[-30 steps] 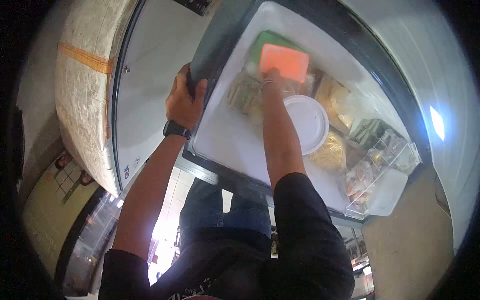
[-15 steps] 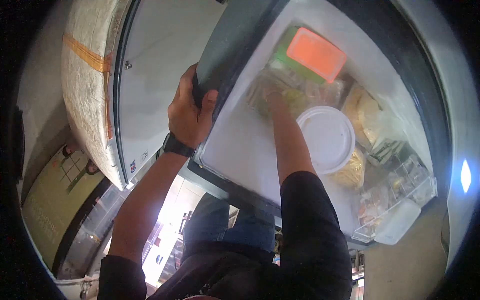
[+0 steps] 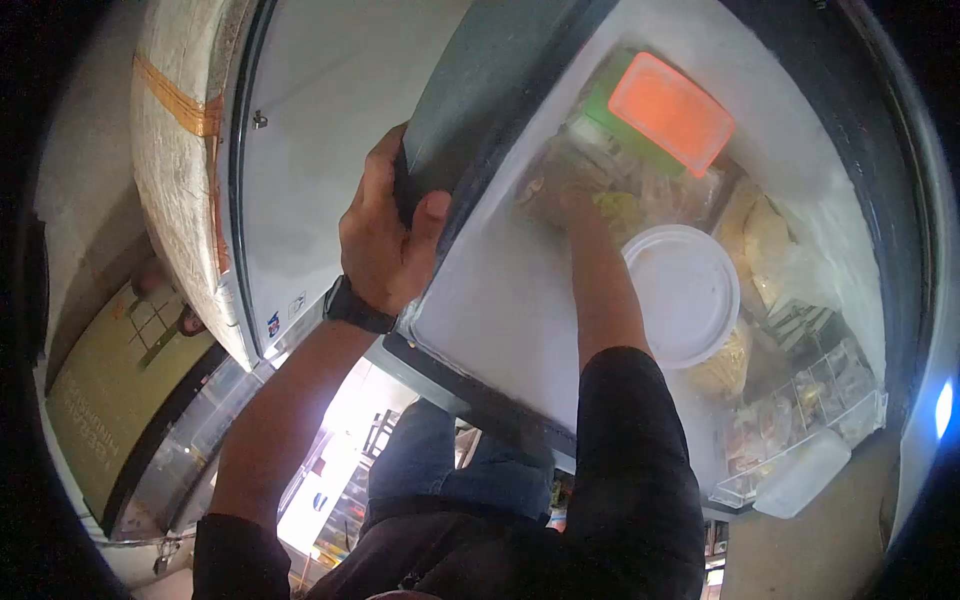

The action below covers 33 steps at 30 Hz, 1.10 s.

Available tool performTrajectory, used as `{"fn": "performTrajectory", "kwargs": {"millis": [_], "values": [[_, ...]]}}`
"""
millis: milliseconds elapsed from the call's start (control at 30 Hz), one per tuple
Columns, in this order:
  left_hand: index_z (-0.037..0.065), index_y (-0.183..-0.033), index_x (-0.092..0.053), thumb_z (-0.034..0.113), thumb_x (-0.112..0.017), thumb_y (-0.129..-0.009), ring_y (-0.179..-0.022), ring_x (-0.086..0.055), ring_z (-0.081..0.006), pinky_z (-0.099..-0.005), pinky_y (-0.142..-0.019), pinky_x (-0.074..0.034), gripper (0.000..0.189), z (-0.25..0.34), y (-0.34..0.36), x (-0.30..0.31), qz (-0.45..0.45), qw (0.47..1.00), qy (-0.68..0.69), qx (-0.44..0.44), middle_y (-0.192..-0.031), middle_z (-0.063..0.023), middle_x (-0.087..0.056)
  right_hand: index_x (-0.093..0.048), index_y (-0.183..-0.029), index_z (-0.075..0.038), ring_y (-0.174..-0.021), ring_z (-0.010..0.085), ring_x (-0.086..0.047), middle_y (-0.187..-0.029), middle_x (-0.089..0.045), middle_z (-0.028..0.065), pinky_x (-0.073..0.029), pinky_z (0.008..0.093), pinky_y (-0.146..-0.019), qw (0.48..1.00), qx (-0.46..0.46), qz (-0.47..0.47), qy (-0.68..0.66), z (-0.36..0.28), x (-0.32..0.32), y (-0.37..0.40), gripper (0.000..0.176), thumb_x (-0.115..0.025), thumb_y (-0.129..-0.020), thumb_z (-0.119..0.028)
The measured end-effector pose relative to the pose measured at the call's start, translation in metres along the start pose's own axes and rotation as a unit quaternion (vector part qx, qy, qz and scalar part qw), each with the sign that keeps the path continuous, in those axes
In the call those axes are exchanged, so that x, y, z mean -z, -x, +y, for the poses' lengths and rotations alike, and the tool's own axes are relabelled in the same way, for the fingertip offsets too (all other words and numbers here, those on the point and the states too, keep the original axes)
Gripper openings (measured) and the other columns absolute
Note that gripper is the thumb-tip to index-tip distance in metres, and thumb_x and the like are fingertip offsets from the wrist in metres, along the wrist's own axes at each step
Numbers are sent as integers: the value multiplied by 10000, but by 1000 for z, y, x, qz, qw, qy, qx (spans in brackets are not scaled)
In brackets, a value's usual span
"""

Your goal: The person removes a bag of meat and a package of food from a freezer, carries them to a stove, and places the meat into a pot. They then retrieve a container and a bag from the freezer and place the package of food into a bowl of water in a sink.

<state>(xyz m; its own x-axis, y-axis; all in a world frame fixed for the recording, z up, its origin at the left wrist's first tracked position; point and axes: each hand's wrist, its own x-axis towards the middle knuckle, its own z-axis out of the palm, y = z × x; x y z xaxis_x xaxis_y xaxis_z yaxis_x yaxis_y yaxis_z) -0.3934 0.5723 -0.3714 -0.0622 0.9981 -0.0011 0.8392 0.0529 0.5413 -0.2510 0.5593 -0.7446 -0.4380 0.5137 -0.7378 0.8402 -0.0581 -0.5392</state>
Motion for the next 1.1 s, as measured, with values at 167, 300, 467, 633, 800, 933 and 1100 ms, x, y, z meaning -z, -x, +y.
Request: {"fn": "performTrajectory", "kwargs": {"millis": [167, 300, 467, 633, 800, 933, 1100], "values": [[65, -1318, -442, 576, -479, -911, -951, -654, -362, -410, -767, -540, 655, 10, -2, 7, -31, 999, -11, 35, -1130, -184, -621, -537, -1211, -46, -1157, 369, -533, -1174, -585, 235, -425, 441, -974, 999, 25, 13, 44, -9, 9, 53, 565, -745, -720, -234], [75, -1309, -454, 558, -481, -916, -941, -655, -357, -414, -759, -545, 623, 10, -3, 8, -24, 999, -30, 34, -1115, -190, -622, -564, -1154, -42, -1097, 361, -564, -1153, -592, 210, -443, 453, -927, 987, 106, 88, 88, 8, 10, 98, 472, -723, -745, -218], [89, -1299, -452, 507, -500, -920, -914, -648, -365, -442, -724, -543, 567, 16, -2, 13, -13, 998, -36, 40, -1059, -174, -622, -567, -1088, -36, -1001, 341, -612, -1071, -627, 180, -475, 448, -862, 916, 216, 332, -62, -8, 58, 182, 413, -732, -735, -174], [89, -1313, -441, 476, -486, -932, -973, -617, -355, -472, -789, -513, 544, 17, 0, 18, -19, 998, -32, 44, -1092, -176, -595, -535, -1063, -23, -878, 306, -619, -975, -628, 131, -492, 356, -795, 779, 38, 574, -248, -56, 127, 275, 445, -778, -731, -194], [68, -1331, -410, 461, -452, -944, -904, -613, -374, -494, -764, -525, 553, 15, -3, 19, -60, 995, -13, 77, -1094, -187, -579, -558, -1162, -29, -899, 151, -611, -1020, -638, 74, -504, 283, -770, 534, 84, 569, -620, -117, 186, 355, 368, -701, -825, -69], [93, -1331, -416, 412, -516, -909, -966, -598, -354, -480, -836, -509, 538, 23, -6, 34, -113, 986, 8, 124, -1077, -182, -589, -506, -1302, -47, -1023, 194, -620, -1154, -631, 80, -530, 325, -819, 465, 70, 464, -751, -179, 208, 349, 456, -649, -871, -95], [151, -1295, -476, 384, -593, -840, -1038, -573, -338, -434, -888, -486, 525, -2, 6, 8, -121, 983, -16, 136, -1126, -123, -594, -641, -1102, -22, -879, 148, -617, -981, -656, 48, -488, 286, -769, 589, 187, 282, -734, -336, 234, 239, 344, -633, -884, -288]]}}
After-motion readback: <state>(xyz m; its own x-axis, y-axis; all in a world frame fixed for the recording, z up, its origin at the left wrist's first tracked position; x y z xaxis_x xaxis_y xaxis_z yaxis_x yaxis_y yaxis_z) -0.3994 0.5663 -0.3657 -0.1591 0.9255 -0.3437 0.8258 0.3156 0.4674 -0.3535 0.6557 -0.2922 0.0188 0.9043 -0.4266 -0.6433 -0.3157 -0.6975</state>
